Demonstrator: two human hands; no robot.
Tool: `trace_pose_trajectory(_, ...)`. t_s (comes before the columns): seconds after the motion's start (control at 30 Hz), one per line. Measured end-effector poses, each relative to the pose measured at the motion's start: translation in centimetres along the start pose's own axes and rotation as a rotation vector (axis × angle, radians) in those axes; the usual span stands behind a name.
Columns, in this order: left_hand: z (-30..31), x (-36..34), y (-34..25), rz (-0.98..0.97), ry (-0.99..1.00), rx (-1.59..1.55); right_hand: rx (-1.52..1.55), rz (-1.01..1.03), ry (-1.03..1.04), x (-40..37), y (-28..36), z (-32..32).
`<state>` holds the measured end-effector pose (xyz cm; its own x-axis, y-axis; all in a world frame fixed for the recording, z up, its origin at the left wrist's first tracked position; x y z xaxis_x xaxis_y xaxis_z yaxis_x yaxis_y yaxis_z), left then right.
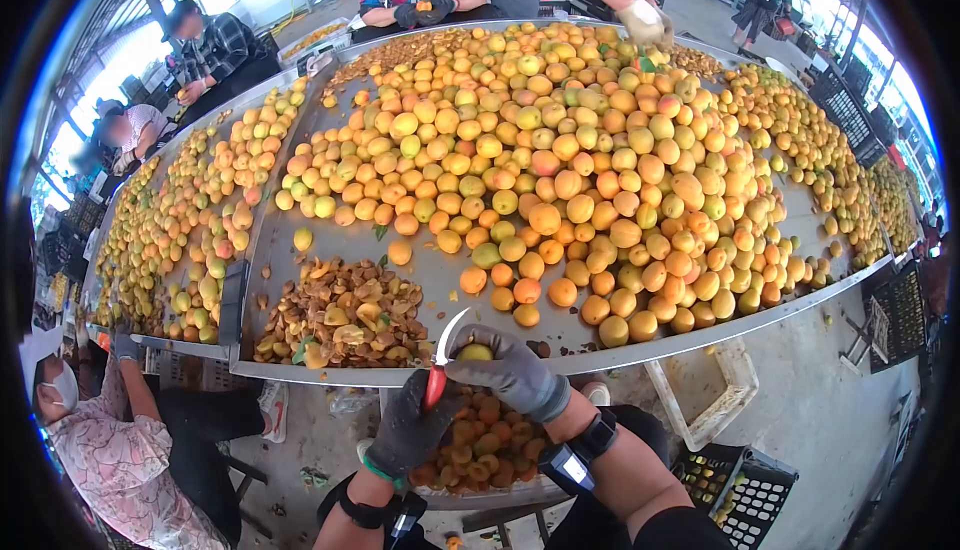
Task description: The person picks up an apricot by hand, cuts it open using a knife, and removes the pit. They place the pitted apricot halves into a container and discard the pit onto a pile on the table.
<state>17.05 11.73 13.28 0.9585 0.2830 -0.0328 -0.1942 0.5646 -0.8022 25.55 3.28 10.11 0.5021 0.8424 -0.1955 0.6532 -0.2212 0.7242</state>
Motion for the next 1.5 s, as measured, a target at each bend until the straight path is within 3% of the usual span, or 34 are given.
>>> trace_pose_trajectory(0.03, -2.5, -0.7, 1.6, 0.236, 0.24, -0.344, 0.049, 0.036, 0.036, 0.1, 0.2, -0.2)
trace_pose_trajectory(0.07, -2.3, -0.8, 1.5, 0.237, 0.238, -0.343, 0.049, 0.035, 0.038, 0.0, 0.3, -0.4)
trace_pose_trajectory(0.13, -2.6, -1.1, 1.0, 0.251, 0.266, -0.65, -0.33, 0.172, 0.024, -0.4, 1.8, -1.1)
trace_pose_trajectory(0.17, -2.7, -1.1, 1.5, 0.254, 0.264, -0.649, -0.328, 0.17, 0.026, -0.4, 1.7, -1.0)
trace_pose_trajectory(0.23, -1.1, -0.4, 1.0, -0.021, 0.086, -0.188, 0.339, 0.058, 0.189, -0.5, 0.8, -1.8)
trace_pose_trajectory(0.37, -0.4, -0.4, -0.3, -0.145, -0.042, 0.149, 0.216, 0.214, -0.022, 0.0, -1.3, 1.3)
trace_pose_trajectory(0.43, -0.3, -0.5, -0.6, -0.106, -0.055, 0.228, -0.297, 0.364, -0.269, -0.6, -0.8, 3.3)
trace_pose_trajectory(0.53, -0.1, -0.8, -0.8, -0.117, -0.101, 0.276, -0.058, 0.38, -0.301, -0.8, -0.2, 2.3)
trace_pose_trajectory(0.63, 0.5, -0.8, -2.5, -0.166, -0.153, 0.422, -0.058, 0.37, -0.255, -1.3, 1.5, 0.2)
trace_pose_trajectory(1.03, -1.2, -0.7, -1.3, -0.012, 0.02, 0.363, -0.17, 0.482, -0.285, -2.3, 2.0, 0.1)
trace_pose_trajectory(1.13, -1.6, -0.6, -1.0, -0.082, 0.021, 0.263, -0.148, 0.502, -0.336, -2.8, 2.5, 0.1)
trace_pose_trajectory(1.3, -2.4, -0.6, 0.0, -0.106, 0.021, 0.221, -0.36, 0.575, -0.331, -3.1, 3.5, -0.3)
trace_pose_trajectory(1.33, -2.4, -0.5, 0.0, -0.104, 0.017, 0.232, -0.354, 0.569, -0.317, -2.8, 3.5, -0.5)
trace_pose_trajectory(1.4, -2.9, -0.1, 1.0, -0.042, 0.022, 0.266, -0.124, 0.303, -0.296, -1.4, 1.4, 0.4)
trace_pose_trajectory(1.5, -3.0, 0.1, 1.4, 0.045, 0.061, 0.324, -0.126, 0.235, -0.232, -0.9, 1.5, 0.5)
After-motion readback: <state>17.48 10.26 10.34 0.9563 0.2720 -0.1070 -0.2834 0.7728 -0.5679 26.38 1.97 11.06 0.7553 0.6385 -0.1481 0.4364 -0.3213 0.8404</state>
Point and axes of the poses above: each hand's wrist, its own x-axis towards the middle knuckle, its own z-axis out of the back of the hand, y = z × x, the point moved 10 cm from there along x, towards the middle knuckle, and after that the axes turned 12 degrees about x, right-handed, at the moved point
